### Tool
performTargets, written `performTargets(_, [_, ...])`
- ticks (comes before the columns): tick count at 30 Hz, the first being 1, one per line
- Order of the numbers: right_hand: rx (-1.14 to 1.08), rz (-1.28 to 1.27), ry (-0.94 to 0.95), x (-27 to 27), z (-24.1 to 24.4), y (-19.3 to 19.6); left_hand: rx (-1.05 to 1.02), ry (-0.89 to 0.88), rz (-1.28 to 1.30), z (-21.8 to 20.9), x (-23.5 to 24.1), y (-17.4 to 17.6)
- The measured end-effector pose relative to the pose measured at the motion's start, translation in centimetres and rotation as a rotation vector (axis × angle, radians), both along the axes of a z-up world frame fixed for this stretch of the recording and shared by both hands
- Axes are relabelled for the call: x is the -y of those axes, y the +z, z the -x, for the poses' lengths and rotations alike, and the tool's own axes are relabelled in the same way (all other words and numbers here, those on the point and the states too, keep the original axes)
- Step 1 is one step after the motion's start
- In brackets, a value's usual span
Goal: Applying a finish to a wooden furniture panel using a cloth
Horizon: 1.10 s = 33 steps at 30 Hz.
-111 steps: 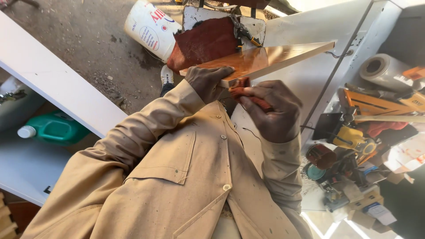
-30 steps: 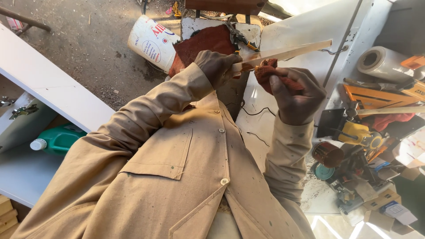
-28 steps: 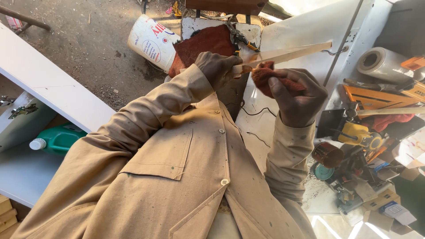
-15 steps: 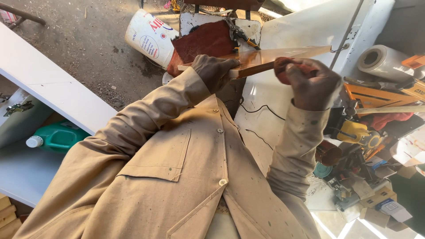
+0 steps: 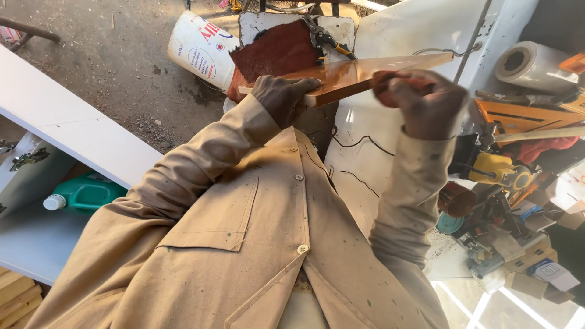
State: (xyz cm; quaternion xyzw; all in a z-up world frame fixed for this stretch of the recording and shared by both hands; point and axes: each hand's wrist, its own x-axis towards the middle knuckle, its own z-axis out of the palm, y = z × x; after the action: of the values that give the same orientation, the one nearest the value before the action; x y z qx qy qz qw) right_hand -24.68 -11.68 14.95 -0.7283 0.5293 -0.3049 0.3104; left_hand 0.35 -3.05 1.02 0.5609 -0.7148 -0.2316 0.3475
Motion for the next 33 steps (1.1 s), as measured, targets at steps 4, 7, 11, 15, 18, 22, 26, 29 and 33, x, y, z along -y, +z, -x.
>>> performTargets(4, [-0.004, 0.018, -0.043, -1.1, -2.6, 2.3, -0.010, 0.008, 0.014, 0.3, -0.2, -0.2])
performTargets(7, [0.095, -0.042, 0.022, -3.4, -5.3, 1.2, -0.019, 0.003, 0.018, 0.1, 0.1, -0.5])
performTargets(11, [0.118, -0.098, 0.159, -4.9, -6.6, 3.7, -0.012, -0.041, -0.009, -0.4, 0.0, -1.0])
performTargets(15, [0.124, -0.060, 0.091, -2.0, -2.9, -0.2, -0.013, -0.036, 0.019, -0.9, -0.1, 0.6])
performTargets(18, [0.042, -0.015, -0.042, 1.2, 2.0, -2.1, -0.025, -0.025, 0.017, -1.3, -0.3, 0.5])
performTargets(22, [-0.022, 0.097, -0.113, 2.2, 3.5, -1.5, -0.065, -0.017, 0.017, -1.4, -0.4, 0.1])
performTargets(26, [0.084, -0.029, -0.103, -2.4, -3.9, 1.3, -0.035, -0.006, 0.012, -1.4, -0.3, -0.8])
performTargets(29, [0.178, -0.102, 0.004, -4.9, -6.7, 3.0, 0.008, 0.006, 0.009, -1.6, -0.8, -0.4])
performTargets(33, [0.199, -0.067, -0.006, -3.4, -4.5, -0.2, 0.036, -0.007, -0.003, -2.0, -0.9, -0.9])
